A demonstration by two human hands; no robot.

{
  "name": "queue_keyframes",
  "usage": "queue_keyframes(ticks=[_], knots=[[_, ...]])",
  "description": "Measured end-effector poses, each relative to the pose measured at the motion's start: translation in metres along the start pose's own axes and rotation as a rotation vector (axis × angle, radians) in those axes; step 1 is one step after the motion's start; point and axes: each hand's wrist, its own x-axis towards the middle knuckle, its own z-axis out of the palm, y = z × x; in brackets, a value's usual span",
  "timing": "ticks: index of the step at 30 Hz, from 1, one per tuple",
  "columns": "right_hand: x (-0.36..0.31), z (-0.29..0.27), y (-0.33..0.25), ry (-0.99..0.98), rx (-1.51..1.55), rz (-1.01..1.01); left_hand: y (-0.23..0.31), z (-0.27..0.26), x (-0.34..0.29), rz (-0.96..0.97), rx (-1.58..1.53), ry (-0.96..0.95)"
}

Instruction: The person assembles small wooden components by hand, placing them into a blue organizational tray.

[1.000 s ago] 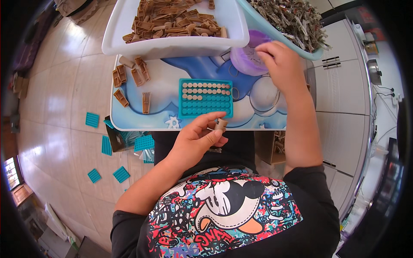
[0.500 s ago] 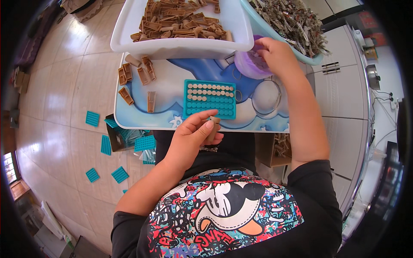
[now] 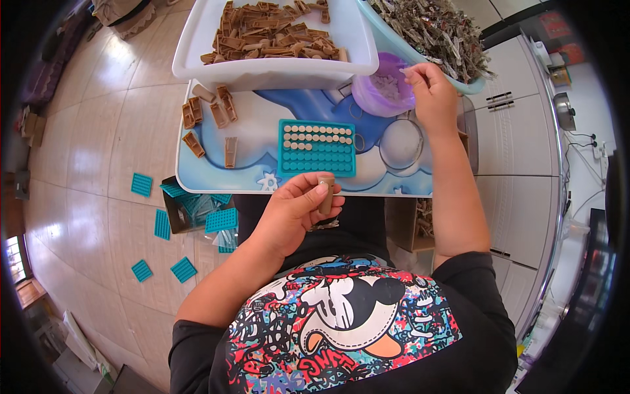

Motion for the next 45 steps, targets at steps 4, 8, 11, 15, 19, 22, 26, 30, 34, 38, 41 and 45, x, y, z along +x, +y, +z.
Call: queue_keyframes(ticks=[4,8,11,15,19,22,26,30,34,38,41,45], knots=[[-0.01,-0.001,-0.012,0.036,0.469,0.227,-0.001,-0.002,0.0,0.011,-0.037,-0.037],[-0.058,0.006,-0.061,-0.111,0.561,0.27,0.0,-0.002,-0.003,0.025,-0.052,-0.016],[-0.096,0.011,-0.072,-0.326,0.413,-0.008,0.001,-0.002,-0.005,0.023,-0.079,0.016],[-0.125,0.014,-0.089,-0.359,0.412,0.049,0.001,0.0,-0.008,0.021,-0.121,-0.02],[-0.139,0.017,-0.092,-0.283,0.491,0.168,0.001,-0.002,-0.01,0.017,-0.11,-0.025],[-0.132,0.015,-0.092,-0.189,0.394,-0.018,0.001,-0.003,-0.01,0.028,-0.098,-0.008],[-0.136,0.017,-0.09,-0.219,0.423,0.016,-0.001,-0.007,-0.007,0.077,-0.057,0.015],[-0.141,0.027,-0.085,-0.161,0.548,0.009,0.004,-0.006,-0.001,0.022,-0.09,-0.074],[-0.136,0.026,-0.083,-0.181,0.466,-0.071,0.001,-0.005,0.006,-0.013,-0.123,-0.095],[-0.138,0.029,-0.082,-0.185,0.416,-0.096,-0.001,-0.001,0.009,-0.021,-0.13,-0.019],[-0.137,0.03,-0.079,-0.151,0.387,-0.145,0.0,-0.004,0.009,-0.046,-0.162,-0.07],[-0.139,0.03,-0.078,-0.138,0.357,-0.172,0.0,0.004,0.01,-0.043,-0.118,-0.086]])
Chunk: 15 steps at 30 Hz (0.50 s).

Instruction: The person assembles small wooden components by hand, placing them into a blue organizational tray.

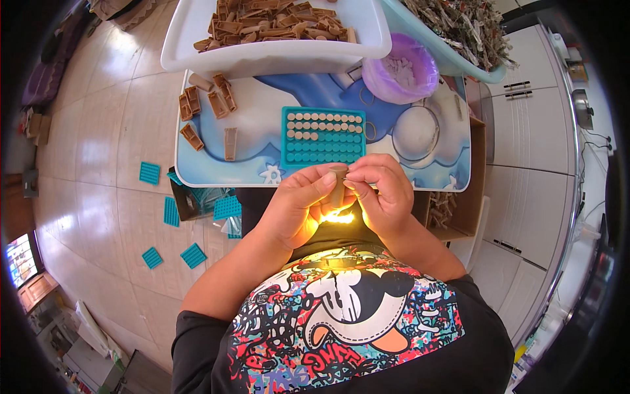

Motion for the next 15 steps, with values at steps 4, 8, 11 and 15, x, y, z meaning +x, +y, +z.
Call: queue_keyframes(ticks=[4,8,11,15], knots=[[-0.0022,-0.0004,0.004,-0.039,0.006,-0.005,-0.0011,0.0073,0.0009,0.005,-0.004,0.07],[-0.0016,-0.0025,0.0032,0.004,0.028,-0.018,-0.0015,0.0061,-0.0021,-0.02,0.018,0.085],[-0.0027,-0.002,0.0021,0.017,0.01,-0.05,-0.0059,-0.0001,0.0007,0.022,0.041,-0.059],[-0.0025,0.0001,0.0022,0.033,0.018,-0.085,-0.0047,0.0037,-0.0033,0.0,0.079,-0.023]])
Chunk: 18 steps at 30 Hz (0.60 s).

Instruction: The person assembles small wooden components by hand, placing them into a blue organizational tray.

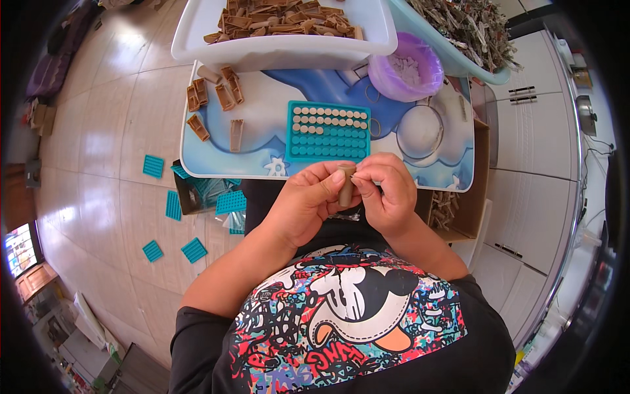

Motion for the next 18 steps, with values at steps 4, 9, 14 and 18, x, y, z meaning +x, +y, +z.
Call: queue_keyframes(ticks=[4,9,14,18], knots=[[-0.002,0.002,0.003,-0.012,-0.024,-0.002,-0.003,-0.004,-0.001,0.018,0.022,-0.003],[-0.002,-0.001,0.003,-0.01,-0.007,-0.015,0.0,0.011,-0.003,0.005,0.045,0.182],[-0.003,0.001,0.002,-0.001,-0.018,-0.019,-0.005,-0.002,-0.002,0.05,0.072,0.052],[-0.002,0.002,0.005,-0.023,-0.043,-0.023,-0.008,-0.004,0.0,0.073,0.098,0.04]])
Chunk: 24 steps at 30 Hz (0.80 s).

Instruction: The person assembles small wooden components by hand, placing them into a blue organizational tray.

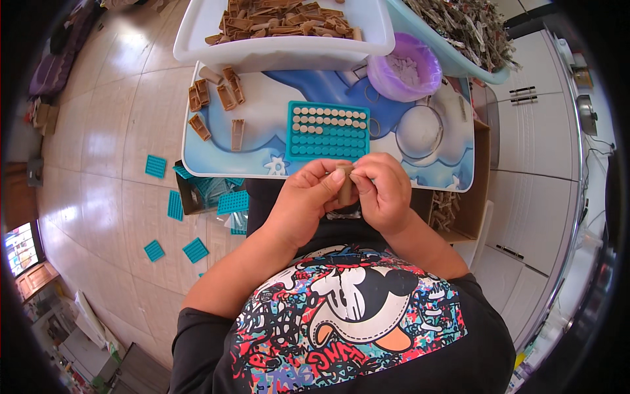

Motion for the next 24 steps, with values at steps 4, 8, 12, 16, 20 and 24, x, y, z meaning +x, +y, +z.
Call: queue_keyframes(ticks=[4,8,12,16,20,24], knots=[[0.001,-0.001,0.002,-0.055,0.06,0.14,0.006,0.009,0.0,-0.028,0.039,0.12],[-0.003,-0.003,0.004,-0.081,0.044,0.155,0.005,0.008,0.002,-0.03,0.083,0.135],[-0.003,-0.011,-0.001,-0.07,0.123,0.29,0.012,0.02,0.001,-0.053,-0.01,0.305],[0.001,-0.019,-0.016,-0.215,-0.16,0.081,0.006,0.006,0.002,-0.063,-0.033,0.294],[-0.006,-0.013,-0.008,-0.211,-0.329,-0.044,0.002,0.011,0.0,-0.094,-0.003,0.286],[-0.005,-0.019,-0.008,-0.208,-0.282,-0.002,0.007,0.017,-0.002,-0.088,0.133,0.295]])
